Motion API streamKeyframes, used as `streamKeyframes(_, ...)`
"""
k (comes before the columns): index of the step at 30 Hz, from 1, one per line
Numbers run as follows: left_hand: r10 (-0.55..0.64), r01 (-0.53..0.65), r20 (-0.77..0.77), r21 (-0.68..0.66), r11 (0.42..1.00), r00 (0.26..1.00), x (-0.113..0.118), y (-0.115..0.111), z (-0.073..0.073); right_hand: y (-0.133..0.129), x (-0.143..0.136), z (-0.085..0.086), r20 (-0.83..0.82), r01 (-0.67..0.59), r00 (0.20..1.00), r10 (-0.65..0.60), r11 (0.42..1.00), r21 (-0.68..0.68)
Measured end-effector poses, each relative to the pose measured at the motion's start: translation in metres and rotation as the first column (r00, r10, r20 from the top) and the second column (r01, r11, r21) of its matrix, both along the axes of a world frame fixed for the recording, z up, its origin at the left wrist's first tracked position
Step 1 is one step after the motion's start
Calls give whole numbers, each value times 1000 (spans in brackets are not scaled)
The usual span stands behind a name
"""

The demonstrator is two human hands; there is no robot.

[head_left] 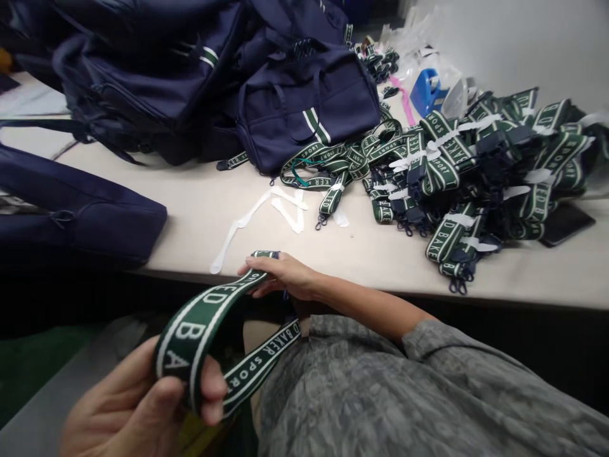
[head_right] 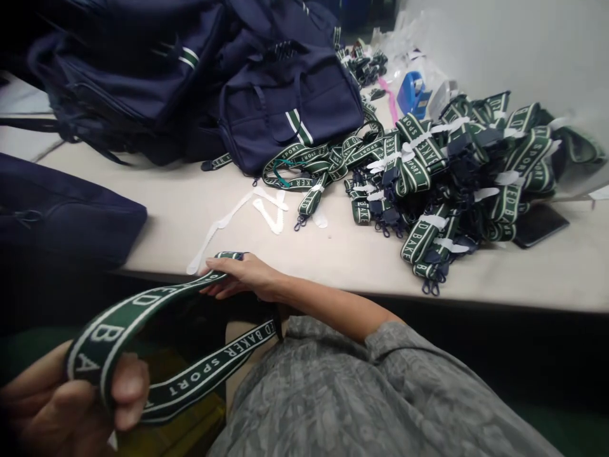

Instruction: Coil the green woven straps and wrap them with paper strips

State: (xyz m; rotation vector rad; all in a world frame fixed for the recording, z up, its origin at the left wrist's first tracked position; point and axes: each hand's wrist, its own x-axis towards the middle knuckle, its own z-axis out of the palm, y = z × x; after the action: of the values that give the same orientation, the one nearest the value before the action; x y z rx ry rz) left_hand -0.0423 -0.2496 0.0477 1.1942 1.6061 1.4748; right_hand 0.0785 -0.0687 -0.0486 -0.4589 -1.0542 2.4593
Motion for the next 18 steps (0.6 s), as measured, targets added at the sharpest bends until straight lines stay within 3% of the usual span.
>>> streamKeyframes(2, 36, -32, -50, 72, 997, 998, -2, 11, 4, 5, 1, -13, 76, -172, 983, 167, 983, 71)
streamKeyframes(4, 46, -42, -56, 65, 997, 997, -7, 20, 8, 10, 9, -20, 152, -216, 970, 191, 963, 165)
streamKeyframes(7, -10, 13, -43, 74, 997, 999, -18, 25, 12, 14, 27, -14, 151, 36, 984, -97, 931, 363)
streamKeyframes(9, -66, 68, -23, 72, 995, 998, -20, 27, 14, 12, 38, 0, 10, 225, 964, -267, 831, 508)
streamKeyframes(10, -82, 83, -12, 72, 994, 997, -18, 29, 15, 10, 42, 8, -79, 268, 959, -273, 775, 572)
streamKeyframes(12, -93, 91, 30, 76, 993, 995, -11, 35, 17, 4, 44, 22, -213, 254, 966, -148, 702, 665)
streamKeyframes(14, -91, 83, 113, 76, 994, 989, -3, 43, 19, -3, 37, 28, -254, 144, 966, 50, 711, 688)
streamKeyframes(16, -94, 75, 217, 95, 993, 972, -1, 51, 20, -9, 25, 22, -242, 18, 955, 173, 778, 628)
streamKeyframes(18, -115, 62, 314, 172, 983, 942, -6, 58, 20, -13, 13, 7, -215, -76, 953, 214, 854, 514)
